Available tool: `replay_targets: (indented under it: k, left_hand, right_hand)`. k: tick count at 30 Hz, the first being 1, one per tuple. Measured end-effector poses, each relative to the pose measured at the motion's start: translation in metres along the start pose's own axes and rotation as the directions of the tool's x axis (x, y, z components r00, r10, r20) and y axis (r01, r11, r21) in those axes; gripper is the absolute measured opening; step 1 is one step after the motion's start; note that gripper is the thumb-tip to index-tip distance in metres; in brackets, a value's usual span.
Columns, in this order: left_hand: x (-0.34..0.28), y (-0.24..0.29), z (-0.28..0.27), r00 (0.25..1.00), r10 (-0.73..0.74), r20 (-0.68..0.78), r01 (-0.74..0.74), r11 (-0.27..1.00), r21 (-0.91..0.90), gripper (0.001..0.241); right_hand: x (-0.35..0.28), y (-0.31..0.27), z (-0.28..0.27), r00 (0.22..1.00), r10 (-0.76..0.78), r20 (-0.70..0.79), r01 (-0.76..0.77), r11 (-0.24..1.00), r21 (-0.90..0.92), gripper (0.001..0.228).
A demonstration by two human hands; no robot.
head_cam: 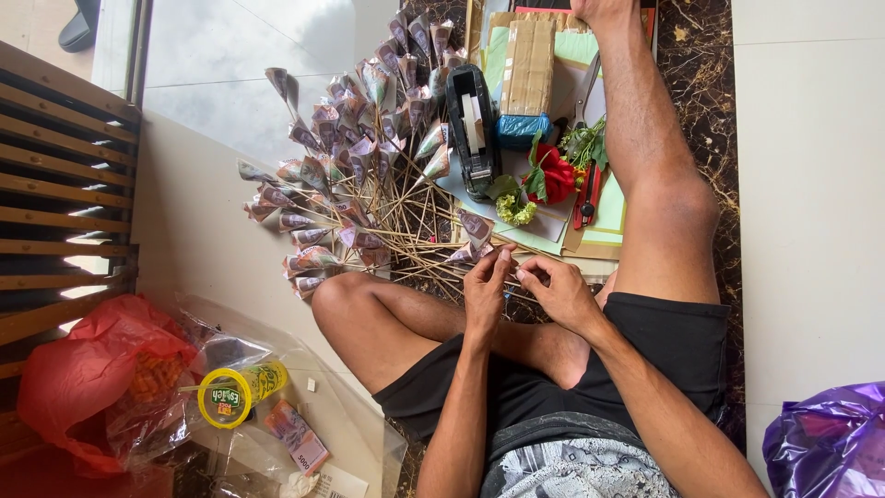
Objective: The person assembles a money bouquet by taping banknotes folded into cones onto wooden sticks and then inserting the sticks into a floral foam base.
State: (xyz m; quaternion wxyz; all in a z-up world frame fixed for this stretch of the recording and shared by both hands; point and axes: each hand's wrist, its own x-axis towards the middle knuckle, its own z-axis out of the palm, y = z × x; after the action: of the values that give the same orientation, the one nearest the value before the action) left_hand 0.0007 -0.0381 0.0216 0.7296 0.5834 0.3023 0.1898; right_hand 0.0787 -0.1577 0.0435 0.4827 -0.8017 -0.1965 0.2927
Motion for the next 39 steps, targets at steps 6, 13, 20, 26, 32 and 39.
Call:
replay_targets:
  k: [6, 13, 20, 26, 32, 39]
  left_hand:
    - [0.002, -0.008, -0.002, 1.000, -0.001, 0.004, 0.001, 1.000, -0.014, 0.020]
    - [0.004, -0.015, -0.002, 1.000, 0.006, 0.003, -0.006, 1.000, -0.009, 0.020]
    - [0.003, -0.011, -0.003, 1.000, 0.008, 0.004, -0.008, 1.000, -0.009, 0.020]
    - [-0.001, 0.007, 0.000, 1.000, 0.011, 0.020, -0.010, 1.000, -0.005, 0.020]
    - [-0.003, 0.012, 0.002, 0.999, 0.011, 0.031, -0.011, 1.000, -0.006, 0.021]
    - [-0.001, 0.004, 0.001, 0.999, 0.008, 0.046, -0.010, 0.999, 0.045, 0.022]
  right_hand:
    - [0.001, 0.005, 0.000, 1.000, 0.011, -0.018, -0.011, 1.000, -0.002, 0.011]
    - [0.001, 0.006, 0.002, 0.999, 0.016, -0.029, -0.015, 1.000, 0.016, 0.010]
    - [0.001, 0.005, 0.003, 1.000, 0.001, -0.029, 0.000, 0.999, 0.034, 0.010]
    - [0.001, 0.002, 0.001, 1.000, 0.003, -0.028, -0.002, 1.000, 0.030, 0.010]
    - [0.002, 0.005, 0.003, 0.999, 0.015, -0.030, -0.015, 1.000, 0.015, 0.010]
    - [0.006, 0.014, 0.014, 0.988, 0.074, -0.135, -0.076, 0.997, -0.015, 0.010]
